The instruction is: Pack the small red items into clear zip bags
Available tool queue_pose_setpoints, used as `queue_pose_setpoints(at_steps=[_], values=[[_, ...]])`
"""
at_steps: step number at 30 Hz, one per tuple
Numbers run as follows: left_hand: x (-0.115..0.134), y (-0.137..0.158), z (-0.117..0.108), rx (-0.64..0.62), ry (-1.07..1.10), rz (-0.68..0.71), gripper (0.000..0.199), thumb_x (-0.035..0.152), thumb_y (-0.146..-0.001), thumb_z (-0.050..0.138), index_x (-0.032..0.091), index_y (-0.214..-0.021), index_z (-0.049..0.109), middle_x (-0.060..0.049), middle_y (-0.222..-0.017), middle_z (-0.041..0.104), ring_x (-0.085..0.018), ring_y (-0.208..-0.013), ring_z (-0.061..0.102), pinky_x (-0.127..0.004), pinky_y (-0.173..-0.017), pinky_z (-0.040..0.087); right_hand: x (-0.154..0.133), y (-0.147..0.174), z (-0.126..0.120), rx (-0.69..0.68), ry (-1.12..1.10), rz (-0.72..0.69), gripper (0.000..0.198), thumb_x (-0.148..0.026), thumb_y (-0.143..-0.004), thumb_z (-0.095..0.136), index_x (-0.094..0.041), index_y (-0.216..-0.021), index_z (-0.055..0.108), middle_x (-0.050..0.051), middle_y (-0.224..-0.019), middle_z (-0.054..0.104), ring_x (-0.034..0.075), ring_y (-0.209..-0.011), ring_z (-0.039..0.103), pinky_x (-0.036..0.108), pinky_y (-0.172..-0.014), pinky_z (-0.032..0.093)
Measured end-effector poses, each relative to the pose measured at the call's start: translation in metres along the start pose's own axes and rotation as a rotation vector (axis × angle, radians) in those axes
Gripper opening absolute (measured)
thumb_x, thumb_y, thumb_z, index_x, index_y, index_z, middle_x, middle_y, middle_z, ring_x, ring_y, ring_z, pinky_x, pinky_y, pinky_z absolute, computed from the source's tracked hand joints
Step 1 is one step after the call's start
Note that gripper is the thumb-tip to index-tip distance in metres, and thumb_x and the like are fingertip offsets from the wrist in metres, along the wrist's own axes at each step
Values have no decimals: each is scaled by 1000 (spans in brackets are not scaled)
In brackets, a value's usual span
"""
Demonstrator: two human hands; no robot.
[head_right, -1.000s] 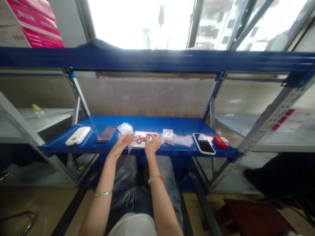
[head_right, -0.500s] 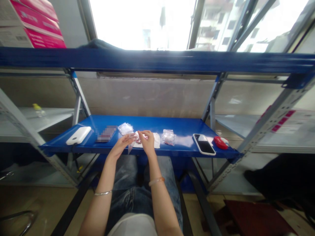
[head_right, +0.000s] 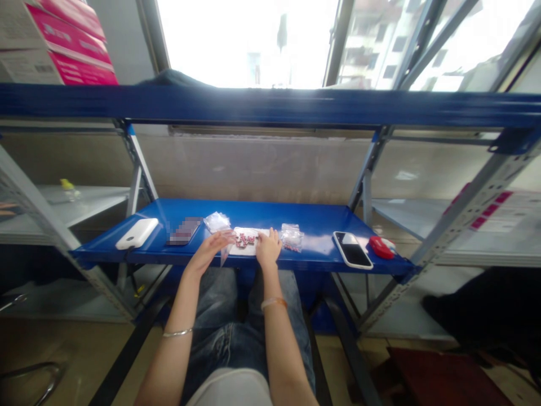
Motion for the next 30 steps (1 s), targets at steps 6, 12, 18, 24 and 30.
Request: queue_pose_setpoints(at_steps=[6, 12, 18, 24, 30], values=[[0, -2, 3, 28, 18, 3, 51, 37, -64, 77, 15, -108, 63, -13, -113, 67, -27, -111, 59, -42, -103, 36, 1, -1, -1, 59, -70, 43, 23, -21, -85, 48, -20, -95, 69, 12, -125, 56, 25, -120, 45, 40, -94, 31], [9, 3, 5, 13, 7, 5, 50, 38, -66, 75, 16, -109, 63, -13, -112, 67, -27, -109, 60, -41, -101, 38, 1, -1, -5, 52, -70, 62, 20, -26, -84, 52, -18, -91, 68, 14, -119, 58, 27, -112, 49, 39, -91, 32], [10, 3, 5, 23, 10, 13, 50, 40, -67, 75, 16, -109, 63, -12, -110, 68, -27, -105, 61, -41, -99, 39, 1, 0, -5, 9, -46, 23, 21, -28, -86, 52, -24, -95, 71, 11, -127, 55, 25, -120, 44, 40, -94, 29], [9, 2, 5, 20, 3, 10, 48, 38, -67, 75, 16, -109, 63, -11, -110, 68, -26, -107, 61, -39, -99, 40, 3, 0, -7, 17, -72, 13, 18, -25, -84, 52, -21, -89, 69, 10, -115, 61, 25, -113, 48, 38, -90, 32], [9, 3, 7, 17, 10, -5, 53, 41, -66, 75, 16, -111, 62, -12, -112, 67, -27, -107, 61, -42, -101, 38, 9, -1, -9, 24, -75, -10, 14, -24, -81, 56, -20, -86, 68, 10, -108, 61, 25, -107, 49, 35, -87, 32]])
Point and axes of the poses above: each hand's wrist, its own y-axis away from the middle knuckle, its own z-axis out of the palm, x = y × z, the point moved 1 cm from there along -y, towards the middle knuckle
